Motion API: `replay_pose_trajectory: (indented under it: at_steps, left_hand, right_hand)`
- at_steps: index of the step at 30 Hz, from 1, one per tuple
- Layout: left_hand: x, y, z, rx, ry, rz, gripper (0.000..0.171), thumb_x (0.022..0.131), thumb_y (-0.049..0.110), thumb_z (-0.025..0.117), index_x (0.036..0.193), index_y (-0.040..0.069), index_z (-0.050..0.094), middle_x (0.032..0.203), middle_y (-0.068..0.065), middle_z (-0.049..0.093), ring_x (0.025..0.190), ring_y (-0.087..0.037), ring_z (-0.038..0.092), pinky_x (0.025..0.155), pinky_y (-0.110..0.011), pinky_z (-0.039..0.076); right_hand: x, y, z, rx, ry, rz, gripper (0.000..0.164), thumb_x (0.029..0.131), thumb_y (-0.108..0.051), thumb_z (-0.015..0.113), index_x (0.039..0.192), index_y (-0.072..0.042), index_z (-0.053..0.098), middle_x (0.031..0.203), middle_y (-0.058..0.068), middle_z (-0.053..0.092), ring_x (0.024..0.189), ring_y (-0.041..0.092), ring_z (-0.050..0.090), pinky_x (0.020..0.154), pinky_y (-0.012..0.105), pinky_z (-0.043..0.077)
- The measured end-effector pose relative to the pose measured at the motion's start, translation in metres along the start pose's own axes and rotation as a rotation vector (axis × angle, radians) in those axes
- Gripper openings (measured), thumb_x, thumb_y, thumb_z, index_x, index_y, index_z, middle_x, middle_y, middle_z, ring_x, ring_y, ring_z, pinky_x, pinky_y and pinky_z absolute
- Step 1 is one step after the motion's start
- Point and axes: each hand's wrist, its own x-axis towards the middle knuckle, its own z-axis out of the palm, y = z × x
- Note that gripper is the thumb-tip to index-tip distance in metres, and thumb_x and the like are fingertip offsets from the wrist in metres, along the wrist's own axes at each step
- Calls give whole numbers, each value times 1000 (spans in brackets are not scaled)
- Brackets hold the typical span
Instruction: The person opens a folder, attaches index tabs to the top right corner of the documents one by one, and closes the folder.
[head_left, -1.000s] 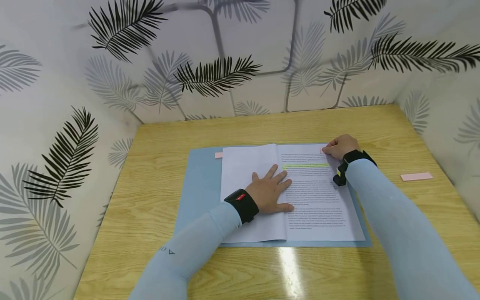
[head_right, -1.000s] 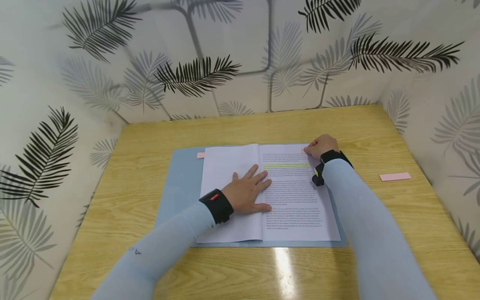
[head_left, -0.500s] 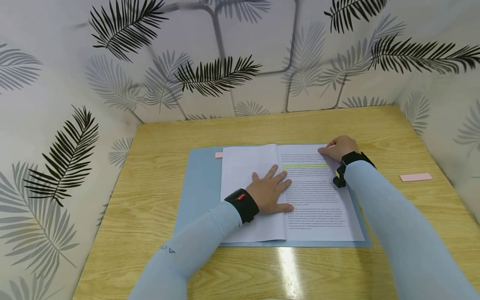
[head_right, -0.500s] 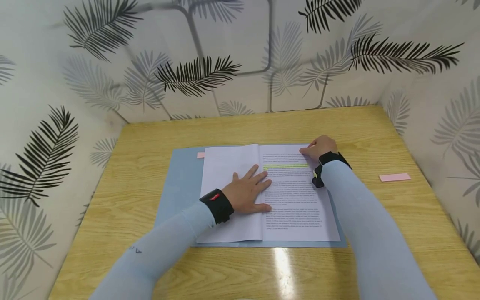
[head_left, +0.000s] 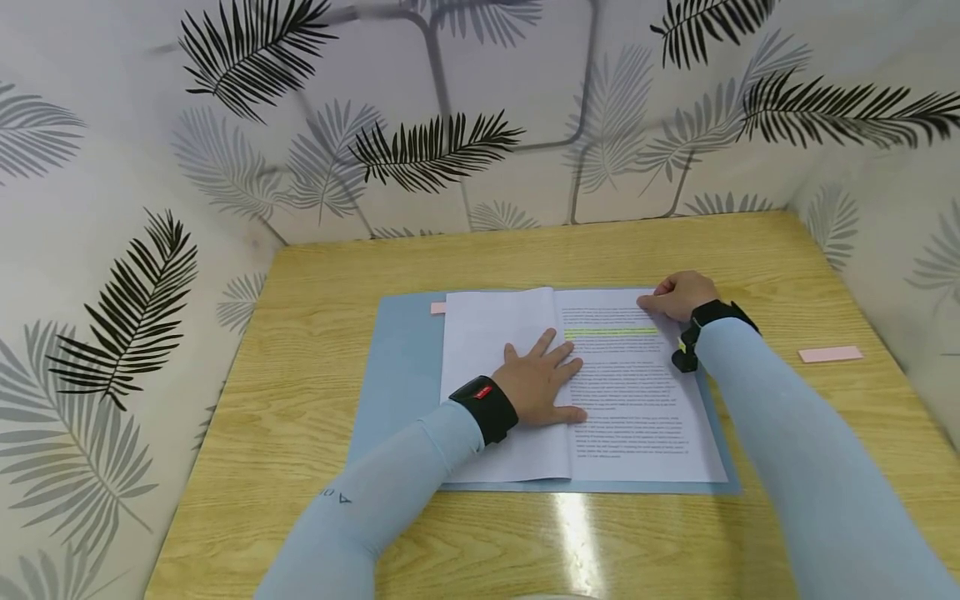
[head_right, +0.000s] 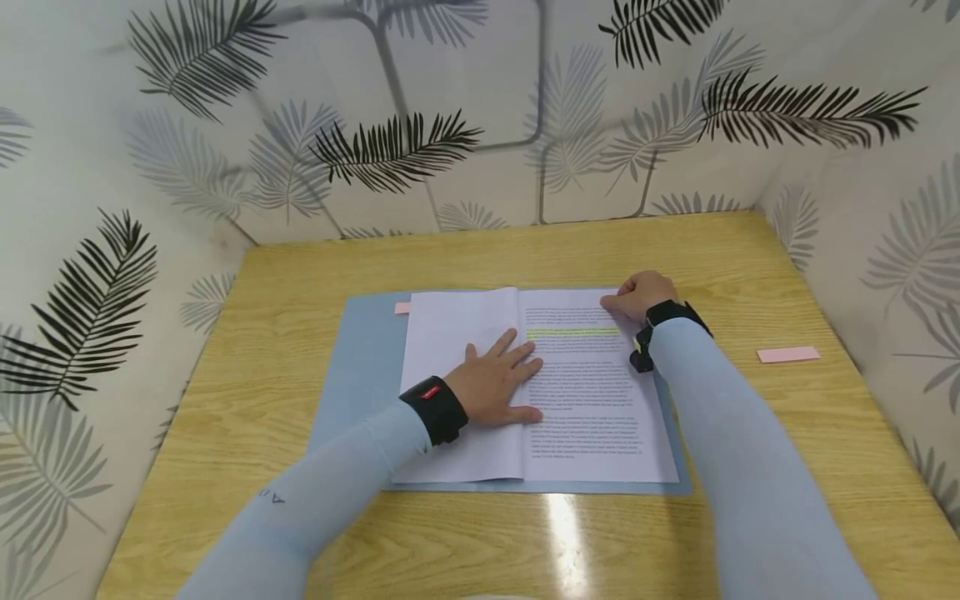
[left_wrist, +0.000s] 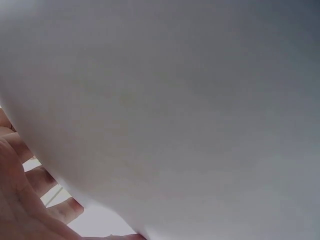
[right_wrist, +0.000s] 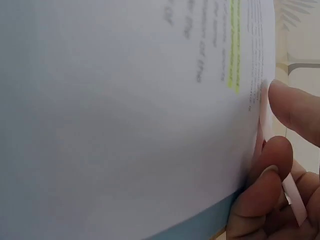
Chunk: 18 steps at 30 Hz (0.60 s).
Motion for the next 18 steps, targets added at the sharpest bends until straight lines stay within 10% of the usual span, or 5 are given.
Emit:
replay_pose_trajectory:
  at_steps: [18]
  left_hand:
    - [1,3,0,21,-14,-12,92,80,84,33,154,31,23,160,4,15,147,-27,2,99,-68,30]
  right_hand:
    - [-6,2,1,-117,66,-10,57,82,-53,69,102,-1,59,97,20,57,82,33,52,63,39,39]
